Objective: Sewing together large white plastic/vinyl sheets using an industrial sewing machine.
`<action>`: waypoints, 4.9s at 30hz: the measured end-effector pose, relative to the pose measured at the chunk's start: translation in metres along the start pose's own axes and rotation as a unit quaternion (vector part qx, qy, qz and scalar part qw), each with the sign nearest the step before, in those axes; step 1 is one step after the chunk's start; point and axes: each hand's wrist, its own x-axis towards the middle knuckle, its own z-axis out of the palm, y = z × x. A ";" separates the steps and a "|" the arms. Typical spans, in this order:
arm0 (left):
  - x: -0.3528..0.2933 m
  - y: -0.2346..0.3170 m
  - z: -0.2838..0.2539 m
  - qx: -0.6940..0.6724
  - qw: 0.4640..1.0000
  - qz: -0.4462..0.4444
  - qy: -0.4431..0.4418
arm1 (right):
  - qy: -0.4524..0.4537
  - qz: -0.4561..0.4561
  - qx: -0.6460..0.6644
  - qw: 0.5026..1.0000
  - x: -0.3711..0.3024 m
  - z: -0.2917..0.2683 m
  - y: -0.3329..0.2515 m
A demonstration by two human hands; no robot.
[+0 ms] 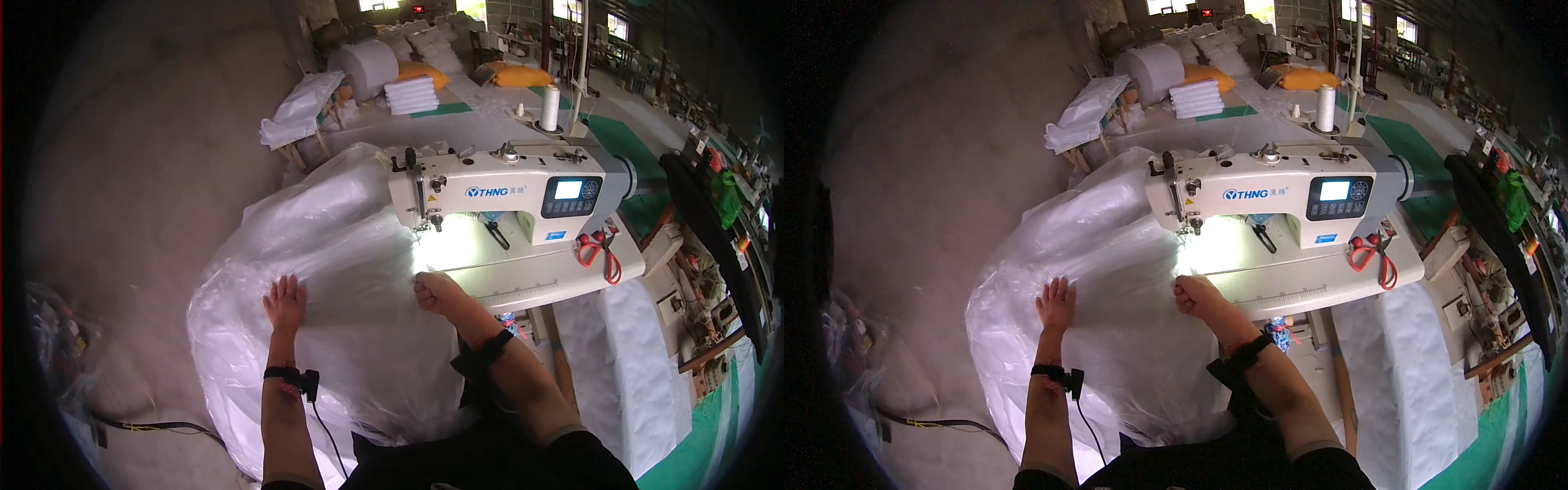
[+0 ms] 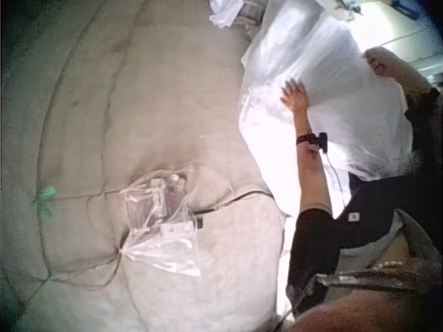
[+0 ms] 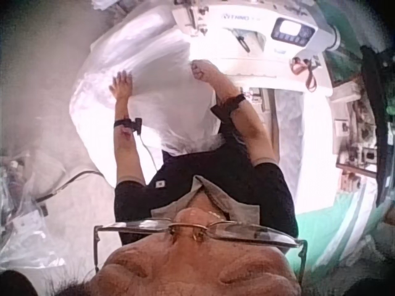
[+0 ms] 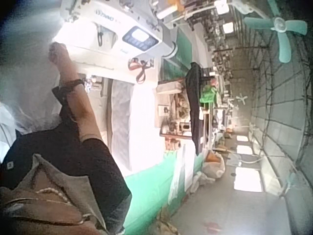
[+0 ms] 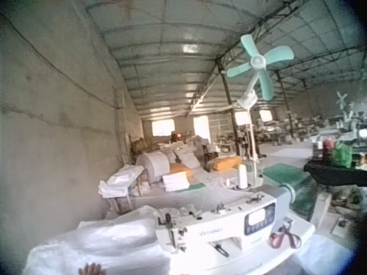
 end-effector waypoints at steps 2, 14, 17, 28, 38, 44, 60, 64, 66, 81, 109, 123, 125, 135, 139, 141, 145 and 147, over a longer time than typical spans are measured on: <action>0.000 -0.001 0.001 -0.013 1.000 0.001 -0.003 | 0.020 -0.019 -0.042 0.999 -0.007 -0.002 -0.002; 0.000 -0.001 0.001 -0.014 1.000 0.000 0.004 | 0.094 -0.100 -0.194 0.971 -0.006 0.016 0.006; 0.000 -0.002 0.001 -0.018 1.000 0.005 0.004 | 0.034 -0.086 -0.084 0.992 -0.009 0.010 0.012; 0.000 -0.002 0.004 -0.006 1.000 0.015 0.019 | 0.114 -0.079 -0.281 0.950 -0.066 -0.019 0.016; 0.001 0.001 -0.001 -0.018 1.000 0.000 -0.010 | 0.155 -0.125 -0.274 0.941 0.021 -0.017 -0.004; -0.002 0.003 -0.006 0.007 1.000 0.012 -0.021 | 0.213 -0.259 -0.617 0.712 -0.004 -0.041 -0.009; -0.017 0.232 0.021 -0.171 0.888 0.425 -0.025 | 0.297 -0.259 -0.727 0.562 -0.016 -0.016 0.005; -0.024 0.228 0.032 -0.191 0.872 0.443 0.083 | 0.268 -0.283 -0.714 0.582 -0.022 -0.020 0.014; -0.026 0.216 0.029 -0.177 0.863 0.467 0.081 | 0.236 -0.302 -0.734 0.561 -0.025 -0.021 0.020; 0.003 -0.005 -0.003 -0.014 1.000 0.021 -0.012 | 0.224 -0.246 -0.798 0.503 0.014 0.006 -0.001; -0.071 -0.020 -0.002 0.006 0.999 0.007 0.049 | 0.038 -0.134 -0.079 0.987 -0.140 -0.072 0.112; -0.225 0.156 -0.028 -0.309 0.946 0.100 -0.021 | 0.016 -0.161 -0.047 0.986 -0.159 -0.066 0.125; -0.222 0.163 -0.032 -0.254 0.950 0.179 -0.032 | 0.008 -0.154 -0.063 0.986 -0.161 -0.065 0.121; -0.246 0.213 -0.068 -0.193 0.865 0.445 0.127 | 0.013 -0.159 -0.200 0.967 -0.155 -0.073 0.094; -0.252 0.222 -0.056 -0.196 0.852 0.472 0.114 | 0.009 -0.106 -0.035 0.994 -0.139 -0.080 0.106; -0.255 0.223 -0.054 -0.188 0.855 0.471 0.113 | 0.040 -0.142 -0.024 0.989 -0.135 -0.080 0.110; -0.266 0.213 -0.057 -0.195 0.804 0.557 0.074 | -0.076 -0.146 -0.019 0.986 -0.146 -0.070 0.107; -0.269 0.197 -0.050 -0.245 0.780 0.573 0.053 | -0.021 -0.193 -0.049 0.980 -0.159 -0.061 0.101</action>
